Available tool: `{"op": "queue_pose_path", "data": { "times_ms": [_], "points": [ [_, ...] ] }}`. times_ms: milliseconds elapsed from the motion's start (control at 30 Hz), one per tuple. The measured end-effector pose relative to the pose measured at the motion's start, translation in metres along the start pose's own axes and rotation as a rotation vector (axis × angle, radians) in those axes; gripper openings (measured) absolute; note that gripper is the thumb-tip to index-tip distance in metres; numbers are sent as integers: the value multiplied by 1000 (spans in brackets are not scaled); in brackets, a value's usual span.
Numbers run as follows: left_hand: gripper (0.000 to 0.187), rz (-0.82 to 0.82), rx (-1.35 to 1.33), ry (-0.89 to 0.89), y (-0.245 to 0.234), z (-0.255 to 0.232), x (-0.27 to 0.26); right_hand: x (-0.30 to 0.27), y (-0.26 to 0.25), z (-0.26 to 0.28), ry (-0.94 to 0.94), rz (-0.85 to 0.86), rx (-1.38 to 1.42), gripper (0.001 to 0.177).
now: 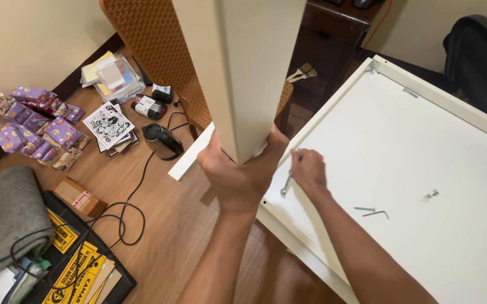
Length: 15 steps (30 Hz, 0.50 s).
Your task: The person assembles a small white table, holding a leg against the tabletop panel and driving screws into the corner brackets by hand, then using an L-shaped hex key to tighten the screws. A wrench rests on the panel and the person works on one leg at a time.
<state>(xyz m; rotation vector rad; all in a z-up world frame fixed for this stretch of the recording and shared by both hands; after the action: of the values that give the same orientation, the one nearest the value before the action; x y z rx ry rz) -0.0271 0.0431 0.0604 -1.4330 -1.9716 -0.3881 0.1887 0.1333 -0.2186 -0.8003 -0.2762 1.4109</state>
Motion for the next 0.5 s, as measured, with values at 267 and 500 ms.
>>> {"op": "queue_pose_path", "data": {
  "times_ms": [267,500],
  "points": [
    [16,45,-34,5,2,4,-2,-7,30,62,-174,110,91,39],
    [22,58,-49,55,2,2,0,-35,22,115,-610,-3,550,30]
  ]
}}
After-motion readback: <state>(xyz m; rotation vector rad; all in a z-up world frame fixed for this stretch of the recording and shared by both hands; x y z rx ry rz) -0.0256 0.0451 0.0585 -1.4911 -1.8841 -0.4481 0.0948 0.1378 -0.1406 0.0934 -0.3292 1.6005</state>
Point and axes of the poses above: each hand's wrist, its own x-axis towards the middle knuckle, its own y-axis out of the palm, z = x × y, the point moved 9 cm from there along x, towards the middle knuckle, and after that the axes turned 11 degrees about z, right-handed, at the moved point
